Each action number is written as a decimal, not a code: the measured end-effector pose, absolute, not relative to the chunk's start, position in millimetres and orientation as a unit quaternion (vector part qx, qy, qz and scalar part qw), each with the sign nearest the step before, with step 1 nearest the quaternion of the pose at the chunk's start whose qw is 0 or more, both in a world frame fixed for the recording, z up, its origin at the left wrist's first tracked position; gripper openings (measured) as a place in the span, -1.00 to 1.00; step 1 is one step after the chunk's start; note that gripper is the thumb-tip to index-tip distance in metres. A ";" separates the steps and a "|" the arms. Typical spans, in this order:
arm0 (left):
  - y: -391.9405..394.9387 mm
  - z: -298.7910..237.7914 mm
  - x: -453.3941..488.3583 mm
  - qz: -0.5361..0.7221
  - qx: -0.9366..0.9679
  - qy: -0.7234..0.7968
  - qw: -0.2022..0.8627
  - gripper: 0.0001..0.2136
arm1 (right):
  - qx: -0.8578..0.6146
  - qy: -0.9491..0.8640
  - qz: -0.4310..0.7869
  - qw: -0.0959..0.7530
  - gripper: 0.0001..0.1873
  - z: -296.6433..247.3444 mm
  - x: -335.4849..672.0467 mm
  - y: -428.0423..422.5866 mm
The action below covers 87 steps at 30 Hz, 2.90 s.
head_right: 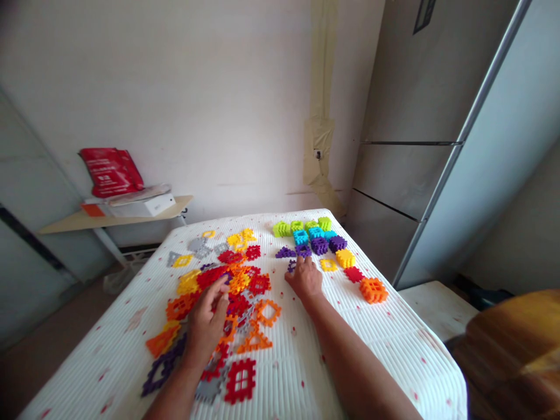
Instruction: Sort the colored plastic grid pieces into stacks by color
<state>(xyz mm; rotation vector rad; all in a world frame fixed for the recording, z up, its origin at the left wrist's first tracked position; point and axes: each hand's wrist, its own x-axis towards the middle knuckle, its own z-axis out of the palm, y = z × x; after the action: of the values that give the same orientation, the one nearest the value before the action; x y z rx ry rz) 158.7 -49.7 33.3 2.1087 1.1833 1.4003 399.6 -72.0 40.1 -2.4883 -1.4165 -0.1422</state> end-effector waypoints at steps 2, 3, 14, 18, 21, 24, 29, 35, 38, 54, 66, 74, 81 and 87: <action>-49.9 33.7 159.1 0.495 0.742 0.417 0.174 -0.68 | -0.848 -0.501 -0.077 0.154 -0.55 42.2 400.2 -65.5; -49.9 33.7 159.3 0.495 0.742 0.416 0.176 -0.68 | -0.843 -0.506 -0.089 0.161 -0.55 43.3 400.0 -61.2; -46.0 30.5 156.6 0.506 0.738 0.412 0.173 -0.68 | -0.849 -0.484 -0.113 0.181 -0.57 40.6 389.4 -15.8; -47.5 31.4 156.4 0.507 0.740 0.408 0.168 -0.69 | -0.854 -0.478 -0.108 0.174 -0.56 36.5 389.8 -11.9; -48.1 31.8 156.5 0.507 0.742 0.406 0.169 -0.68 | -0.856 -0.480 -0.099 0.165 -0.55 35.7 389.8 -11.2; -47.5 32.1 156.6 0.507 0.740 0.406 0.173 -0.68 | -0.860 -0.477 -0.093 0.155 -0.53 35.4 388.8 -10.7; -49.6 36.2 158.2 0.504 0.736 0.414 0.183 -0.69 | -0.858 -0.482 -0.096 0.151 -0.53 36.2 387.4 -12.8; -51.8 40.3 156.2 0.509 0.727 0.423 0.182 -0.69 | -0.795 -0.560 -0.137 0.186 -0.62 39.3 385.4 -19.6; -39.1 48.8 144.1 0.527 0.713 0.438 0.146 -0.74 | -0.708 -0.673 -0.115 0.181 -0.69 33.7 379.2 -20.9; 126.2 61.6 112.9 0.106 0.714 0.672 0.162 -0.71 | -0.712 -0.670 -0.034 0.204 -0.73 13.0 374.1 -13.4; 126.9 62.7 129.9 0.093 0.703 0.692 0.132 -0.93 | -0.720 -0.660 -0.023 0.211 -0.74 14.5 374.0 -13.0; 108.7 93.5 121.6 0.292 0.688 0.645 0.160 -0.92 | -0.723 -0.654 -0.015 0.222 -0.74 16.3 374.7 -13.3; 40.8 83.5 134.9 0.479 0.608 0.551 0.313 -0.69 | -0.727 -0.643 0.018 0.242 -0.75 17.6 376.4 -13.2; -17.0 57.6 164.9 0.554 0.492 0.471 0.479 -0.62 | -0.703 -0.598 0.100 0.372 -0.75 16.5 381.0 -23.3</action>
<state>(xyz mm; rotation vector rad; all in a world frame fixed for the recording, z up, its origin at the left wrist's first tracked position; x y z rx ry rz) 164.9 -17.0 57.6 1.2010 1.1505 1.3519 381.0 -23.3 16.5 -1.8010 -1.5324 0.2566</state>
